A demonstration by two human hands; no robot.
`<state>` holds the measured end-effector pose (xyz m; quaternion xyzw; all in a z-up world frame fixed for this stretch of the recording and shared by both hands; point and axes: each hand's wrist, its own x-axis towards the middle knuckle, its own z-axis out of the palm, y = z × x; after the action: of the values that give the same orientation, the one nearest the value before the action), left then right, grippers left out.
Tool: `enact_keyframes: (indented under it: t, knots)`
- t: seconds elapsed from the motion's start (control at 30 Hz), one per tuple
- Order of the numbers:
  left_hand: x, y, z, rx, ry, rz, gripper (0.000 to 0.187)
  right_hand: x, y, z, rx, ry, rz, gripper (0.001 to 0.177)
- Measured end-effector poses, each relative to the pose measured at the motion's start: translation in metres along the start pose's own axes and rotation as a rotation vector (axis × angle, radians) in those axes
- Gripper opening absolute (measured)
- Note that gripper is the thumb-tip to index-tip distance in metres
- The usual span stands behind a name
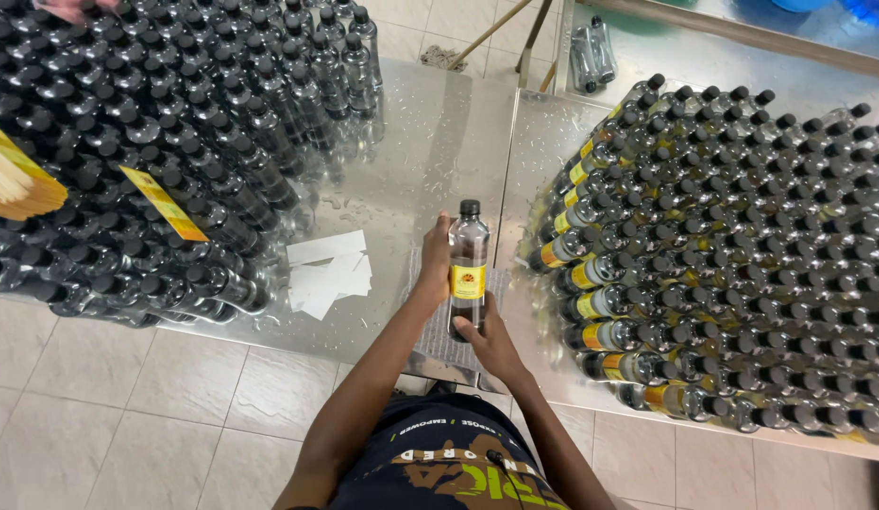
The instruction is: The person manually applies labels to plastic bottles by aligning a sticker label onto the center of each bottle, pressing it down, and then rotating the bottle to ensure the label is fully adhered.
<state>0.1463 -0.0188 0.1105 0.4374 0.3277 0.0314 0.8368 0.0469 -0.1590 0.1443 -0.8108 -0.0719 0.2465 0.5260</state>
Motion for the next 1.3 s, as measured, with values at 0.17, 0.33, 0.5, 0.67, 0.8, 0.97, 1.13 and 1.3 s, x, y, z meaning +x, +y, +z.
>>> enact_keyframes:
  t: [0.17, 0.33, 0.5, 0.67, 0.8, 0.97, 1.13, 1.3]
  knots:
    - [-0.072, 0.015, 0.003, 0.213, -0.23, 0.166, 0.074, 0.006, 0.046, 0.007, 0.302, 0.053, -0.137, 0.071]
    - [-0.07, -0.002, -0.034, 0.412, -0.671, 0.226, 0.075, -0.006, 0.05, 0.001, 0.469, 0.107, -0.148, 0.081]
    - [-0.055, -0.024, -0.085, 0.591, -1.001, 0.118, 0.107, -0.017, 0.084, -0.005, 0.708, 0.105, -0.134, 0.078]
    - [-0.063, -0.013, -0.139, 0.74, -1.051, -0.023, 0.124, -0.014, 0.121, 0.01, 0.585, 0.231, -0.041, 0.087]
    - [-0.058, -0.002, -0.184, 0.737, -0.845, -0.089, 0.112, 0.009, 0.118, 0.02, 0.22, 0.689, 0.065, 0.064]
    - [-0.062, 0.027, -0.224, 0.778, -0.622, -0.056, 0.076, 0.056, 0.14, -0.016, -0.146, 1.074, 0.022, 0.065]
    - [-0.067, 0.048, -0.26, 0.714, -0.443, 0.089, 0.061, 0.091, 0.154, -0.037, -0.383, 1.296, 0.117, 0.093]
    - [-0.087, 0.095, -0.296, 0.521, -0.233, 0.278, 0.048, 0.111, 0.158, -0.036, -0.505, 1.346, -0.002, 0.102]
